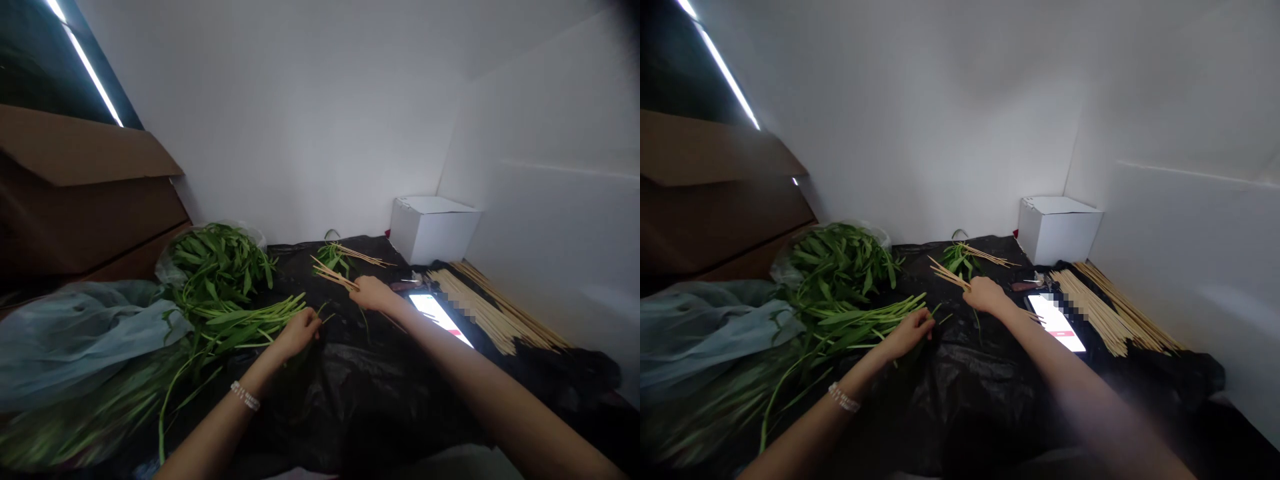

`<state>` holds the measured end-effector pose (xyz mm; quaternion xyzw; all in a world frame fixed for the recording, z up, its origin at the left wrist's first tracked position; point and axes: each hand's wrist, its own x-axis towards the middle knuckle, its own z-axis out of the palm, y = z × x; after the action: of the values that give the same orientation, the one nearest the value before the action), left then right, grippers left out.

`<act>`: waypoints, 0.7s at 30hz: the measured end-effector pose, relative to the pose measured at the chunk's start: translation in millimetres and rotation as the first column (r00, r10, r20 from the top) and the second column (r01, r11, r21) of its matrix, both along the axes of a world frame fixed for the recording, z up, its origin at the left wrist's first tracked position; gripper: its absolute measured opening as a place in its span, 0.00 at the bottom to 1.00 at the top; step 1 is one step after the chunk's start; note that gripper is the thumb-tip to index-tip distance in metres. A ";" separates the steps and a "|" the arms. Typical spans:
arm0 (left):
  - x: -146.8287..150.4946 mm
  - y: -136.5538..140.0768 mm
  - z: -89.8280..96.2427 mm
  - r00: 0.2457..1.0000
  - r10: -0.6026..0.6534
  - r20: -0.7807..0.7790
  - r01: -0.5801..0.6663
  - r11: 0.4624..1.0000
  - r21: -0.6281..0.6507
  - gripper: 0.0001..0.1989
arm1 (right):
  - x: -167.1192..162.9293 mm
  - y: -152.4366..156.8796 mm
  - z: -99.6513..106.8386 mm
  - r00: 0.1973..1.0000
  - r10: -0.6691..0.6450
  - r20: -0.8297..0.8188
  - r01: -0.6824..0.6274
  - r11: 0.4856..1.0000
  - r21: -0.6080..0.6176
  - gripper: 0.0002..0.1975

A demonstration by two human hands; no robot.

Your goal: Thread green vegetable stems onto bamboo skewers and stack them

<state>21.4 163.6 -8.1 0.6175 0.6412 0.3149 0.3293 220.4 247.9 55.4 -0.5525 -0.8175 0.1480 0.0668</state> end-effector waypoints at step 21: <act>4.6 -100.3 61.1 0.028 0.500 0.866 -0.350 0.816 -0.460 0.10 | -11.1 -90.6 23.5 0.919 0.289 -0.270 -0.259 0.956 0.139 0.14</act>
<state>26.0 63.3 53.0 0.0323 0.4528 0.6742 0.5826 209.3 157.3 78.9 -0.4012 -0.8748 0.1931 0.1910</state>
